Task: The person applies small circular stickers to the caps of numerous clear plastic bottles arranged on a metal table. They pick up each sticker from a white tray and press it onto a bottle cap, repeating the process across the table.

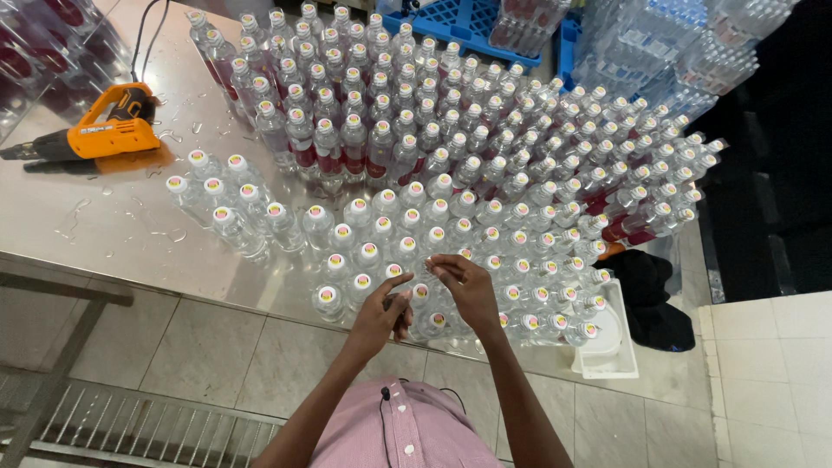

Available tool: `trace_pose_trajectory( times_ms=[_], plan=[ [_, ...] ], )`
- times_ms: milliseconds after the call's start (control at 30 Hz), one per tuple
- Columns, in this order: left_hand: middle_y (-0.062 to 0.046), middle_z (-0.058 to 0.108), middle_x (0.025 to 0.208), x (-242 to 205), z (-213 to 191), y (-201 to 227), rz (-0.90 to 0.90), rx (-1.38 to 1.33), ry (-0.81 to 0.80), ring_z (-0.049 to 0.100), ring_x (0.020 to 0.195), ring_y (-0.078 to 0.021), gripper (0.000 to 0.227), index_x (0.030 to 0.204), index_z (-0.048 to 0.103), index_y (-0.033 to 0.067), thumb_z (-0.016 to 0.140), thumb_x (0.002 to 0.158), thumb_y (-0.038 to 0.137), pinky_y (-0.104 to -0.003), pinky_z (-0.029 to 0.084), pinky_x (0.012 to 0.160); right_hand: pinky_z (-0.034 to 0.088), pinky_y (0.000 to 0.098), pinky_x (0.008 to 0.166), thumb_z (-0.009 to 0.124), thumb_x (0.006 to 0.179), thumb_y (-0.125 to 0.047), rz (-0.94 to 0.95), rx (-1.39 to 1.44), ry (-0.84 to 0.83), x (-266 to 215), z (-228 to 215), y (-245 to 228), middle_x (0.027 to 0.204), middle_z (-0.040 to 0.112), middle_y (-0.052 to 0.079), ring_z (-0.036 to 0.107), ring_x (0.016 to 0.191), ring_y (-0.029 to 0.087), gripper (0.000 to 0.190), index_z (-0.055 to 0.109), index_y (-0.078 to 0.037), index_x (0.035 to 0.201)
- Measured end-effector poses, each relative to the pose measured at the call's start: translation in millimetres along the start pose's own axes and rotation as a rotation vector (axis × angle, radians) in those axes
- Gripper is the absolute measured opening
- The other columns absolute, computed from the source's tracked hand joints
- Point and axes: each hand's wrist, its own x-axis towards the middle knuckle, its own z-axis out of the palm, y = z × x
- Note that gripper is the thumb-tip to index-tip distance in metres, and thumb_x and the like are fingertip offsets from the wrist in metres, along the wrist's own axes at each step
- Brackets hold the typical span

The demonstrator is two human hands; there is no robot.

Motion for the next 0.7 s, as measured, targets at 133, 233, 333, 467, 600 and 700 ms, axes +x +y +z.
trace_pose_trajectory(
  times_ms=[133, 233, 333, 467, 600, 700],
  plan=[
    [-0.014, 0.068, 0.067, 1, 3, 0, -0.008, 0.014, 0.016, 0.068, 0.049, -0.0216, 0.046, 0.153, 0.057, 0.0008, 0.060, 0.112, 0.020, -0.030, 0.057, 0.040, 0.060, 0.0439, 0.105, 0.074, 0.101, -0.002, -0.019, 0.004, 0.005, 4, -7, 6, 0.113, 0.085, 0.022, 0.081, 0.113, 0.029, 0.026, 0.079, 0.003, 0.126],
    [-0.013, 0.068, 0.067, 0, 5, 3, -0.040, 0.105, 0.073, 0.065, 0.049, -0.0204, 0.045, 0.150, 0.064, 0.0072, 0.068, 0.109, 0.025, -0.030, 0.054, 0.040, 0.060, 0.0469, 0.106, 0.067, 0.104, -0.001, -0.040, 0.022, 0.008, 5, -17, -2, 0.114, 0.084, 0.023, 0.081, 0.112, 0.031, 0.027, 0.075, 0.002, 0.131],
    [-0.005, 0.064, 0.070, 4, 9, 2, 0.037, 0.334, 0.159, 0.061, 0.062, -0.0140, 0.049, 0.137, 0.073, 0.0126, 0.087, 0.096, 0.035, -0.031, 0.051, 0.057, 0.066, 0.0424, 0.089, 0.062, 0.110, -0.006, -0.048, -0.157, 0.003, 7, -30, -7, 0.107, 0.082, 0.024, 0.081, 0.099, 0.031, 0.029, 0.072, -0.001, 0.137],
    [-0.002, 0.061, 0.071, 0, 36, 7, 0.154, 0.499, 0.148, 0.061, 0.066, -0.0175, 0.046, 0.125, 0.072, 0.0165, 0.093, 0.090, 0.036, -0.034, 0.054, 0.066, 0.067, 0.0355, 0.081, 0.073, 0.104, -0.013, 0.084, 0.013, -0.048, -13, -23, -17, 0.103, 0.084, 0.017, 0.078, 0.090, 0.022, 0.027, 0.077, -0.003, 0.129],
    [-0.002, 0.058, 0.072, -14, 50, 4, 0.244, 0.659, 0.145, 0.062, 0.065, -0.0209, 0.044, 0.128, 0.067, 0.0190, 0.088, 0.094, 0.037, -0.039, 0.055, 0.066, 0.068, 0.0360, 0.076, 0.076, 0.100, -0.010, 0.191, 0.117, -0.035, -39, -21, -12, 0.099, 0.083, 0.019, 0.078, 0.080, 0.021, 0.029, 0.079, 0.001, 0.126],
    [-0.003, 0.064, 0.070, -30, 55, 11, 0.236, 0.691, 0.060, 0.064, 0.062, -0.0162, 0.019, 0.127, 0.072, 0.0191, 0.067, 0.111, 0.025, -0.032, 0.056, 0.066, 0.067, 0.0356, 0.072, 0.077, 0.100, -0.010, 0.155, 0.102, -0.056, -54, -29, -10, 0.093, 0.083, 0.020, 0.075, 0.076, 0.020, 0.028, 0.079, 0.003, 0.125]
  ],
)
